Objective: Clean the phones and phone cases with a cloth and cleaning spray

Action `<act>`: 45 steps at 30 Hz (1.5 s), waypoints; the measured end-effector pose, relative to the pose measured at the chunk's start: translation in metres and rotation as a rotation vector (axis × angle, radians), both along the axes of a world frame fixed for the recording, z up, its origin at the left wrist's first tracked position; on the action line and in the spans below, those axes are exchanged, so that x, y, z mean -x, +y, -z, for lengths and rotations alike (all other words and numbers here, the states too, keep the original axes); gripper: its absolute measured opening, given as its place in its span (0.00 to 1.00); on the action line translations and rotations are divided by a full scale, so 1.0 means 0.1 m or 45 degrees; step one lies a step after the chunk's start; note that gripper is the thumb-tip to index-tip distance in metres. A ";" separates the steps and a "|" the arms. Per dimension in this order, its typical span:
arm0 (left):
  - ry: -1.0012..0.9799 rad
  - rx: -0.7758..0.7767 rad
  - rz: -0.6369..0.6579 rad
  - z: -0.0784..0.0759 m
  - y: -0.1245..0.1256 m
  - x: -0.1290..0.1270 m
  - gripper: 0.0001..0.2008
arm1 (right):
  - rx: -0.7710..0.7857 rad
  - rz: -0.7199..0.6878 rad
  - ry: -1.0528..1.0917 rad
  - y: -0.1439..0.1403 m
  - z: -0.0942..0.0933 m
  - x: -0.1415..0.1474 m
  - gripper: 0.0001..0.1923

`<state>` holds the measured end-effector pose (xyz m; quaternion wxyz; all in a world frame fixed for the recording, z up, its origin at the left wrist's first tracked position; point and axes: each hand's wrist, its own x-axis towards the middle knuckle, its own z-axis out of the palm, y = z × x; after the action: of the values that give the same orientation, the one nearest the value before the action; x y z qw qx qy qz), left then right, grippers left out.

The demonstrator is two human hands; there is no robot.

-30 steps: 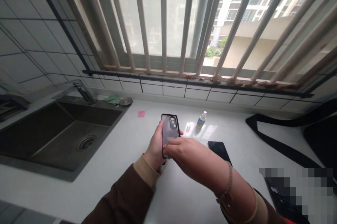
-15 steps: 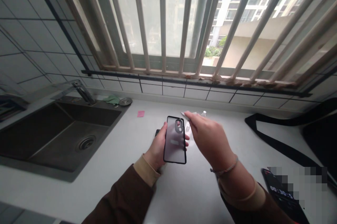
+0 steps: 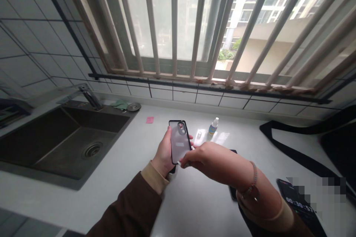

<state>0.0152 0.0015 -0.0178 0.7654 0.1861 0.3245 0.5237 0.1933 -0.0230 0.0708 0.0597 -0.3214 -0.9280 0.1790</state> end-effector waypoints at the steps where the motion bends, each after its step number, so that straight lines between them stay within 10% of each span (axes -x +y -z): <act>1: 0.027 -0.011 -0.014 0.00 0.00 0.00 0.32 | 0.039 0.031 -0.018 -0.02 -0.03 -0.03 0.13; 10: 0.072 0.040 0.054 0.00 0.00 -0.06 0.28 | -0.065 0.204 -0.157 -0.11 -0.05 -0.07 0.13; 17: 0.092 -0.042 0.233 -0.04 -0.07 -0.07 0.29 | -0.409 0.841 0.251 0.19 0.03 -0.18 0.15; 25: -0.012 -0.048 0.210 0.06 -0.03 -0.10 0.29 | -0.339 0.409 0.053 0.40 0.55 0.07 0.23; 35: -0.092 -0.048 0.141 0.03 -0.04 -0.15 0.31 | -0.143 0.385 -0.149 0.19 0.22 0.07 0.17; 45: 0.078 -0.048 0.240 0.03 -0.09 -0.13 0.31 | -0.533 0.945 0.073 0.25 0.32 -0.01 0.19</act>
<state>0.0282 -0.0079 -0.0206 0.7974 0.2460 0.3187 0.4495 0.1944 0.0022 0.0389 0.2098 -0.6094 -0.7636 -0.0380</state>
